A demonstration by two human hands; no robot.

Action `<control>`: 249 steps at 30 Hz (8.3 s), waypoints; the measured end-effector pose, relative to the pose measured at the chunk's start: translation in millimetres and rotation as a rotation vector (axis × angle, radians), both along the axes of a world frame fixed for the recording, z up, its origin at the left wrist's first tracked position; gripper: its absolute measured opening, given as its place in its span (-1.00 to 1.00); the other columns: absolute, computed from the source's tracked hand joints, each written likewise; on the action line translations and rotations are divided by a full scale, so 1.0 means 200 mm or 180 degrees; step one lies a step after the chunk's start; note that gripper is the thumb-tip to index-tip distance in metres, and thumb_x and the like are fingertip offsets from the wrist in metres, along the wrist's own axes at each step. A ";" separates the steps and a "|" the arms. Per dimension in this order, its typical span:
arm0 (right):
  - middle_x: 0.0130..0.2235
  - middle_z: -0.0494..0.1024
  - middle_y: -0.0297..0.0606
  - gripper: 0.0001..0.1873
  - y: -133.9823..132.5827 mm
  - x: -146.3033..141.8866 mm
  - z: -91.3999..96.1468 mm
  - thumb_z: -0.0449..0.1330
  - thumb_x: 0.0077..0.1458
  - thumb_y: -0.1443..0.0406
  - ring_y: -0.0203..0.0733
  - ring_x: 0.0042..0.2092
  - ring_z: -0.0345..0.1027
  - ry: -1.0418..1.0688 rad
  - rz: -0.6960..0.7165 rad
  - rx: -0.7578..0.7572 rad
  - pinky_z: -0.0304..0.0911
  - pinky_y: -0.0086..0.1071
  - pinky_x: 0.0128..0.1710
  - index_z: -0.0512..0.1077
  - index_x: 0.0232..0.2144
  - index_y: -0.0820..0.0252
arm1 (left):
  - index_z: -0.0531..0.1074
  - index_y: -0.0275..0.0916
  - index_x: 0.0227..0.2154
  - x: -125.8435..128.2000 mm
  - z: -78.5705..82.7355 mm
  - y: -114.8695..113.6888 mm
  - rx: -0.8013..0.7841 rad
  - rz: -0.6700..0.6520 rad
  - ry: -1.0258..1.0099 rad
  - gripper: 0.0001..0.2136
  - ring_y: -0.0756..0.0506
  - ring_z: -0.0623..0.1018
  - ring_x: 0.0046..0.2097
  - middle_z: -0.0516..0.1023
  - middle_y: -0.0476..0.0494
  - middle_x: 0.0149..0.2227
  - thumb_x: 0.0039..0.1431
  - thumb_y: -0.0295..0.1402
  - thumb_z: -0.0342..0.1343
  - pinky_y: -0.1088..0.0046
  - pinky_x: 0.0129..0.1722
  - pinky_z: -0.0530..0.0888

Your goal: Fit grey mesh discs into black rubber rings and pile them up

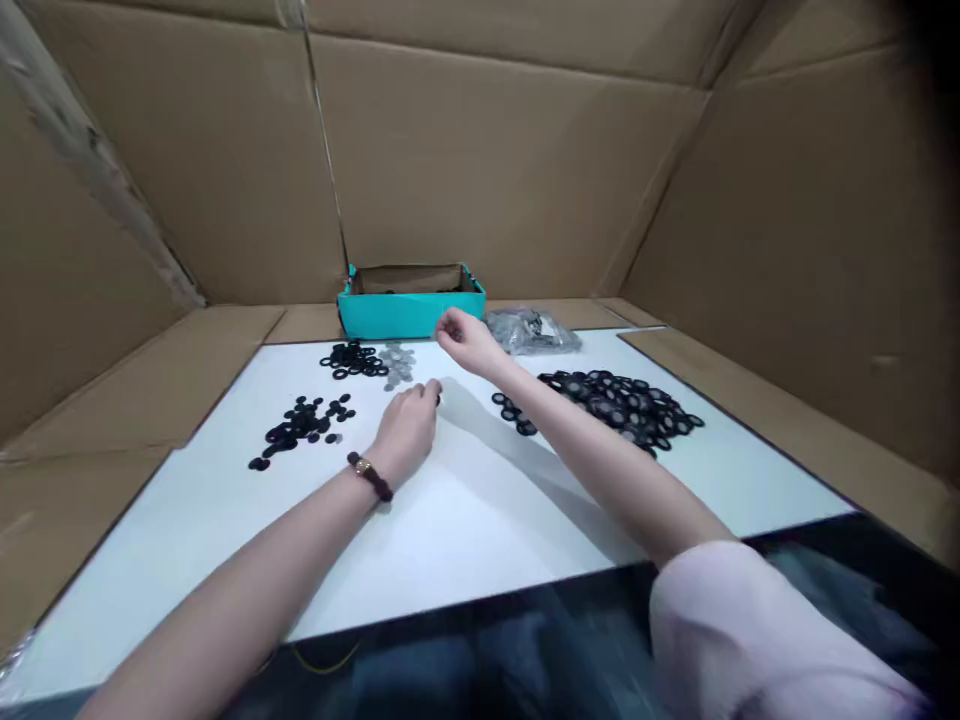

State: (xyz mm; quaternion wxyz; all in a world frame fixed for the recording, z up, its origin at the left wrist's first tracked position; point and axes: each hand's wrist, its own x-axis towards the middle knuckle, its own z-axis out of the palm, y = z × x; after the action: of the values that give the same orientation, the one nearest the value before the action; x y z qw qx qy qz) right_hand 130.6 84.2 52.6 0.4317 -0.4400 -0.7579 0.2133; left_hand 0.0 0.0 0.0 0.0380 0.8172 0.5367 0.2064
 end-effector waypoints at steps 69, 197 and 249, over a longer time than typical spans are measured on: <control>-0.51 0.50 -0.31 -0.92 -0.42 0.21 -0.30 0.09 0.05 0.43 -0.32 -0.42 0.34 -0.0354 0.0750 -0.1207 0.13 -0.49 -0.34 0.34 -0.47 0.26 | 0.39 -0.27 -0.40 0.02 0.06 -0.04 -0.1332 -0.0400 -0.1128 -0.79 -0.11 0.49 -0.30 0.53 -0.14 -0.35 0.11 -0.24 -0.03 0.37 -0.31 0.36; -0.58 0.51 -0.22 -0.78 -0.42 0.22 -0.26 0.10 0.13 0.45 -0.39 -0.58 0.36 0.1082 0.0730 -0.2800 0.38 -0.51 -0.52 0.32 -0.56 0.33 | 0.48 -0.32 -0.35 0.09 0.07 -0.07 -0.1689 0.0176 -0.2495 -0.77 -0.04 0.46 -0.43 0.53 -0.15 -0.44 -0.06 -0.28 0.16 0.40 -0.35 0.40; -0.59 0.45 -0.33 -0.87 -0.45 0.23 -0.24 0.15 0.03 0.43 -0.39 -0.55 0.30 0.0069 0.0285 -0.1405 0.19 -0.52 -0.48 0.34 -0.55 0.28 | 0.42 -0.28 -0.42 0.09 0.03 -0.09 -0.0962 0.0271 -0.1746 -0.83 -0.12 0.53 -0.33 0.56 -0.17 -0.37 0.06 -0.28 0.05 0.37 -0.32 0.42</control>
State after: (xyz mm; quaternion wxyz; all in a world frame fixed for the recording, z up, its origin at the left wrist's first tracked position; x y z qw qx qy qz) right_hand 176.1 -6.7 4.4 0.3232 -0.4874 -0.7070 0.3977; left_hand 18.0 -18.7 5.6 0.2937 0.6929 0.5648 0.3385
